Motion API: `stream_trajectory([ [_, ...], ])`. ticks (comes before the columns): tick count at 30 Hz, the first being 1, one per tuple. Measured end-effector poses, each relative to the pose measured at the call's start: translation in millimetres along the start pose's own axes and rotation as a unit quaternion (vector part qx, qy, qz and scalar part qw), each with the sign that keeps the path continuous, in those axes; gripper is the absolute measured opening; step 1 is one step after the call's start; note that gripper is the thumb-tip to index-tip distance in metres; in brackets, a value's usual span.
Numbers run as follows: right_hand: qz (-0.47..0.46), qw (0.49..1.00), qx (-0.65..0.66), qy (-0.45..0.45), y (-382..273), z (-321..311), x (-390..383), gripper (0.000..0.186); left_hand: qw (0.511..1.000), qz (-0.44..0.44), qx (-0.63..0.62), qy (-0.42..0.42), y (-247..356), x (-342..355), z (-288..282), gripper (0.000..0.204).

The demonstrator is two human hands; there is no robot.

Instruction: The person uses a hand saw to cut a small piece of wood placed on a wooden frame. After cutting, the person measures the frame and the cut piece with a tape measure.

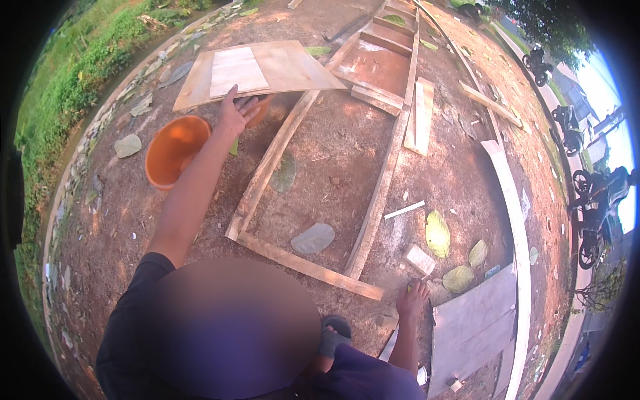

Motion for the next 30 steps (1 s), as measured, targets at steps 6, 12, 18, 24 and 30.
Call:
stream_trajectory([
  [6, -0.005, 1.0, 0.001, -0.001, -20, -1, 3, 0.041, 0.994, 0.057, -0.09, -0.033, 53, 22, 6, 0.043],
  [12, -0.005, 1.0, -0.022, -0.02, -13, -3, 3, 0.041, 0.986, 0.079, -0.135, -0.059, 70, 4, -7, 0.033],
  [18, -0.031, 0.999, -0.022, 0.003, -8, -4, 1, 0.04, 0.978, 0.153, -0.135, -0.051, 141, -35, -68, 0.041],
  [24, -0.036, 0.999, -0.018, -0.018, -17, -12, 1, 0.039, 0.952, 0.251, -0.172, 0.037, 230, -86, -177, 0.031],
  [30, -0.04, 0.999, -0.004, -0.006, -26, -7, 9, 0.039, 0.912, 0.334, -0.204, 0.121, 285, -146, -339, 0.035],
])
Point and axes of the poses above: each hand's wrist, its own x-axis towards the middle knuckle, its own z-axis out of the palm, y = z × x, the point moved 6 cm from there along x, towards the middle knuckle, and after that the axes turned 15 degrees about -z, right-handed, at the moved point
